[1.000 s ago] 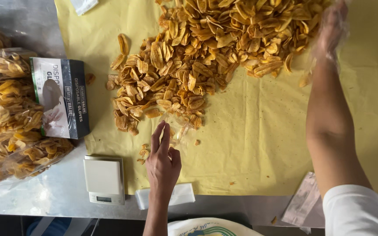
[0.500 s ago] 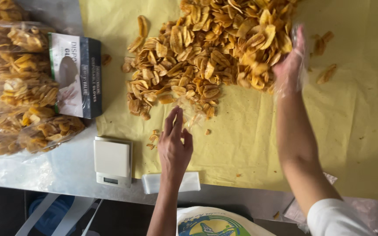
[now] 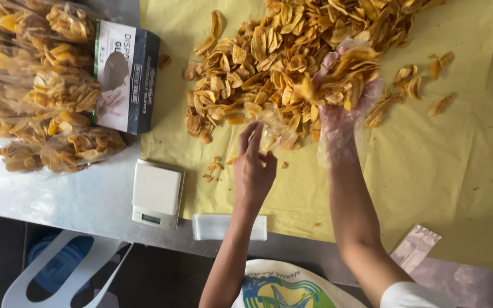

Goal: The person scoops dried banana chips from a large pile on a yellow sheet, places them into clear plastic bags, weighs each bag on a digital scale, and sets the filled bags aside. The process is repeated continuously throughout the clip.

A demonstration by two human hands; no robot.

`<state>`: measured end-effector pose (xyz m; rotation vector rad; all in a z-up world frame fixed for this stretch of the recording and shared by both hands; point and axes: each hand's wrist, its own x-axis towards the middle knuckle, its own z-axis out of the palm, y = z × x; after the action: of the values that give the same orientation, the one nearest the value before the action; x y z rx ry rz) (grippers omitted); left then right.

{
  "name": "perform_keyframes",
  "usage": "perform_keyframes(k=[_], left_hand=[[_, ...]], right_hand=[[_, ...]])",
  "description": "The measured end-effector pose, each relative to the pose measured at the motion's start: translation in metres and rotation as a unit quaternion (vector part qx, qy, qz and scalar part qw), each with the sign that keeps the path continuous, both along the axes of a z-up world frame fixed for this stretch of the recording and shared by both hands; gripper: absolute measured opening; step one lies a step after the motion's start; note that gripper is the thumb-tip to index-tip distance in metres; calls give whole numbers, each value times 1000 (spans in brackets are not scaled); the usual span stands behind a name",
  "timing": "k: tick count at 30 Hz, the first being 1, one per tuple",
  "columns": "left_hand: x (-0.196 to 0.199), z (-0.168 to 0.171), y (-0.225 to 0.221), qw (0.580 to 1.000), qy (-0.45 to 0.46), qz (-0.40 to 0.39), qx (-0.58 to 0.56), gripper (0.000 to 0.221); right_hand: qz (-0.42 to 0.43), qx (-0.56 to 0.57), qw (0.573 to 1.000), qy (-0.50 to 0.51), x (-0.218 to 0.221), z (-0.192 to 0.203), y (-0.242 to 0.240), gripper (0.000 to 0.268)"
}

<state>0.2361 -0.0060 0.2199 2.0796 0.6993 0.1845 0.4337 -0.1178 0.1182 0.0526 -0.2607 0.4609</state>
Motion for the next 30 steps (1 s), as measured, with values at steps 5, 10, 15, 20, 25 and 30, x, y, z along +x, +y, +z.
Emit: perform_keyframes(k=[5,10,15,20,25,30], left_hand=[[10,-2,-11,1000,-10,-1,3,63],[8,0,-12,999,-40,9,3,68],[0,7,1,998,-59,6,4,70],[-17,10,18,996,-69,-23,52,73],[-15,-10,30,989,0,-58,133,63],[-24,-14,32,992,-7,-44,119,67]], right_hand=[[-105,-200,971,82,-72,50,-4,58],[-297,-547,764,-170,-121,38,9,56],[-145,-552,815,-105,-106,-10,-64,80],[50,-582,717,381,-108,-51,-184,73],[125,-417,831,347,-88,-113,-135,86],[75,-408,798,436,-31,-104,-27,101]])
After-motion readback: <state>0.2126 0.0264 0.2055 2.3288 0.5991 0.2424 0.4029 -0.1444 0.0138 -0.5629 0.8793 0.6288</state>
